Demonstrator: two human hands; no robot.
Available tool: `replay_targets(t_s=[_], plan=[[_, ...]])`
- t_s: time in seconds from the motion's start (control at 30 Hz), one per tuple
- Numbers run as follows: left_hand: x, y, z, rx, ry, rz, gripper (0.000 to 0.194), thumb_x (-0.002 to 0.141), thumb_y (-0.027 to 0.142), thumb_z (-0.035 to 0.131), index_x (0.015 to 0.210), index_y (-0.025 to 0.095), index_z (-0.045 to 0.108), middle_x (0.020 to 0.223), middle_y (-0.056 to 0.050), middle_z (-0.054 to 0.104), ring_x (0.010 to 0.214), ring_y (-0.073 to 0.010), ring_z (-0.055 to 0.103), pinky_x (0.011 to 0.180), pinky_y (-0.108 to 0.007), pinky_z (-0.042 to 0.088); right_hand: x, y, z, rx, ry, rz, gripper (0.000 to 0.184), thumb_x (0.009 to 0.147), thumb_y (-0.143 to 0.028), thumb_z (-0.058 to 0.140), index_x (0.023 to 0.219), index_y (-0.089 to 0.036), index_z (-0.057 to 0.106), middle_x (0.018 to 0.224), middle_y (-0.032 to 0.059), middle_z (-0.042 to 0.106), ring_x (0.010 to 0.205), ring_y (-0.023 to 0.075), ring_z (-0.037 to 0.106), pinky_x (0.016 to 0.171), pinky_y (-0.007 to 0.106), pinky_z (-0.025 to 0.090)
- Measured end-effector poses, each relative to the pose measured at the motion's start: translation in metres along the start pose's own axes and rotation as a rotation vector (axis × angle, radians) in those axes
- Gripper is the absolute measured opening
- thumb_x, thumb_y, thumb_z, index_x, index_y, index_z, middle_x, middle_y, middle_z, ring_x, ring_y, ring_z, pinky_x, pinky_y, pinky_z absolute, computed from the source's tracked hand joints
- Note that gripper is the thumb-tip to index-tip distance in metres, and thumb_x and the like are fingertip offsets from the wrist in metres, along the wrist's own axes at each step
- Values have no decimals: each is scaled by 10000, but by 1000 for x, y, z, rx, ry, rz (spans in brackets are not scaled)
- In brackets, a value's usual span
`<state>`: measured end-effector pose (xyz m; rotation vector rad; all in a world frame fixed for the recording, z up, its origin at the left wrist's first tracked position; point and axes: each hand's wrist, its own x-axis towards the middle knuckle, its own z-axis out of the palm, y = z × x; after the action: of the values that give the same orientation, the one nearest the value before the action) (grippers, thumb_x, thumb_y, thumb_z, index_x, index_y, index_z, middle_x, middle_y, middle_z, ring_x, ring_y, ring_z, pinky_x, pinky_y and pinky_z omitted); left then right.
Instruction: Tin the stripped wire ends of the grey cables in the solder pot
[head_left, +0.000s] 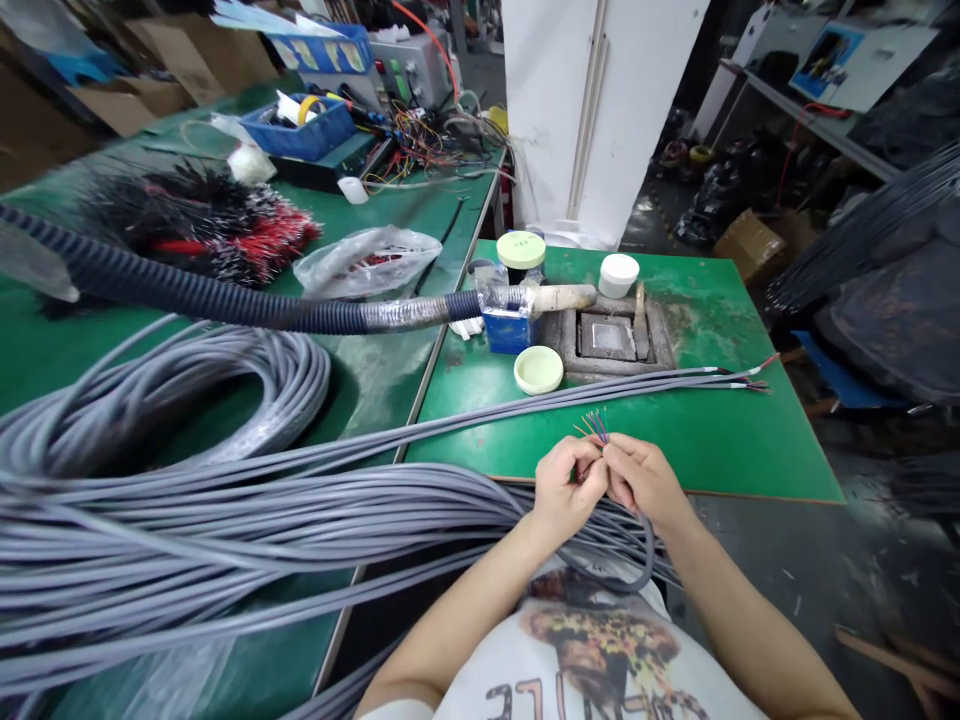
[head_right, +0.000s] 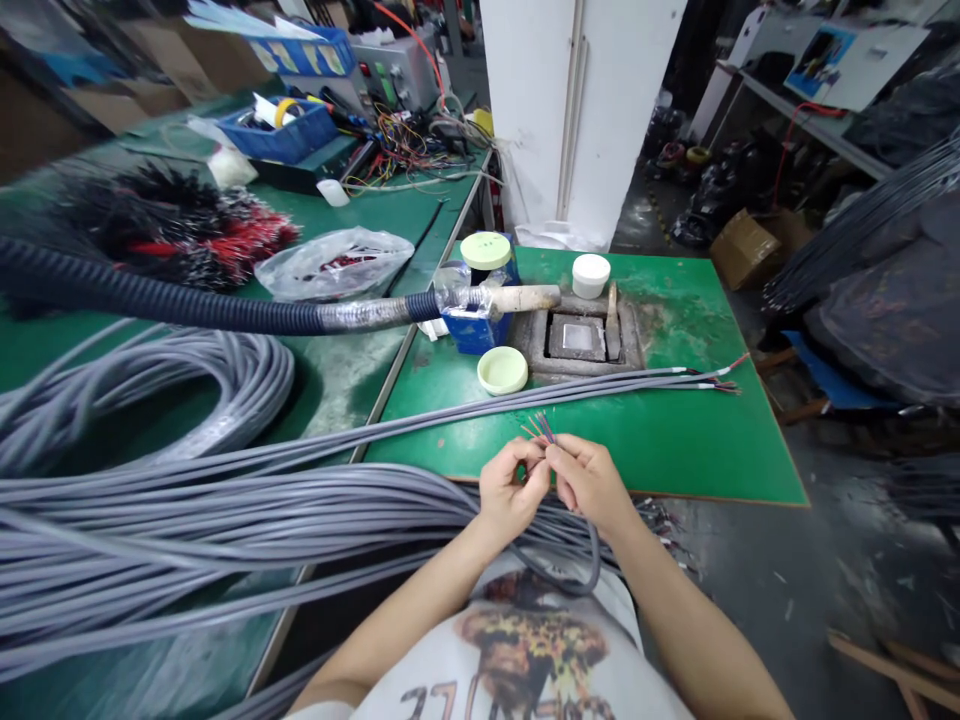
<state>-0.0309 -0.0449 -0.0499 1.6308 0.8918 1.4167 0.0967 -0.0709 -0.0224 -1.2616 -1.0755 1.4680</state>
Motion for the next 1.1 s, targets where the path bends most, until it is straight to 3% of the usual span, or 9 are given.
replay_targets(t_s=[0.1, 0.27, 0.47, 0.7, 0.77, 0.93, 1.1], plan=[[-1, 3, 3, -87, 9, -99, 113, 816, 191, 565, 713, 178, 521, 607, 42, 477, 563, -81, 441, 580, -210, 385, 5, -1, 1, 6, 32, -22, 230, 884, -398, 535, 852, -172, 565, 355, -94, 417, 302, 54, 273, 365, 195, 192], [3, 4, 11, -532, 87, -465, 179, 822, 336, 594, 797, 184, 504, 568, 67, 484, 445, -56, 411, 458, -177, 340, 9, -3, 8, 47, 81, -119, 149, 884, -346, 544, 903, -199, 555, 476, -74, 487, 425, 75, 411, 478, 207, 337], [7, -3, 15, -778, 173, -509, 170, 812, 301, 622, 786, 183, 503, 530, 78, 475, 411, -46, 380, 421, -161, 307, 15, -14, 5, -334, 160, -237, 157, 845, -312, 587, 764, -178, 584, 700, -12, 528, 655, 109, 483, 625, 236, 391], [12, -10, -14, -591, 275, -481, 140, 849, 305, 585, 823, 181, 524, 643, 41, 550, 497, -61, 463, 489, -181, 369, 55, -40, -8, -621, 161, -269, 212, 813, -346, 577, 699, -168, 565, 593, -38, 444, 547, 95, 384, 518, 229, 310], [12, -13, -23, -436, 236, -452, 129, 840, 294, 594, 829, 173, 554, 648, 33, 542, 537, -71, 472, 520, -189, 381, 77, -52, -9, -712, 135, -300, 244, 798, -351, 574, 641, -169, 529, 558, -47, 405, 524, 89, 356, 500, 231, 276], [11, -18, -27, -112, 7, -322, 105, 835, 253, 580, 806, 158, 615, 617, 26, 521, 539, -79, 438, 536, -205, 362, 136, -69, -1, -1024, 46, -340, 282, 760, -325, 546, 539, -180, 445, 489, -51, 361, 502, 92, 338, 504, 245, 229], [13, -20, -27, -36, -41, -271, 106, 836, 236, 564, 805, 159, 631, 645, 5, 565, 557, -90, 471, 544, -210, 379, 171, -68, 11, -1336, -13, -285, 194, 729, -290, 516, 582, -171, 559, 530, -11, 503, 524, 115, 413, 520, 254, 229]])
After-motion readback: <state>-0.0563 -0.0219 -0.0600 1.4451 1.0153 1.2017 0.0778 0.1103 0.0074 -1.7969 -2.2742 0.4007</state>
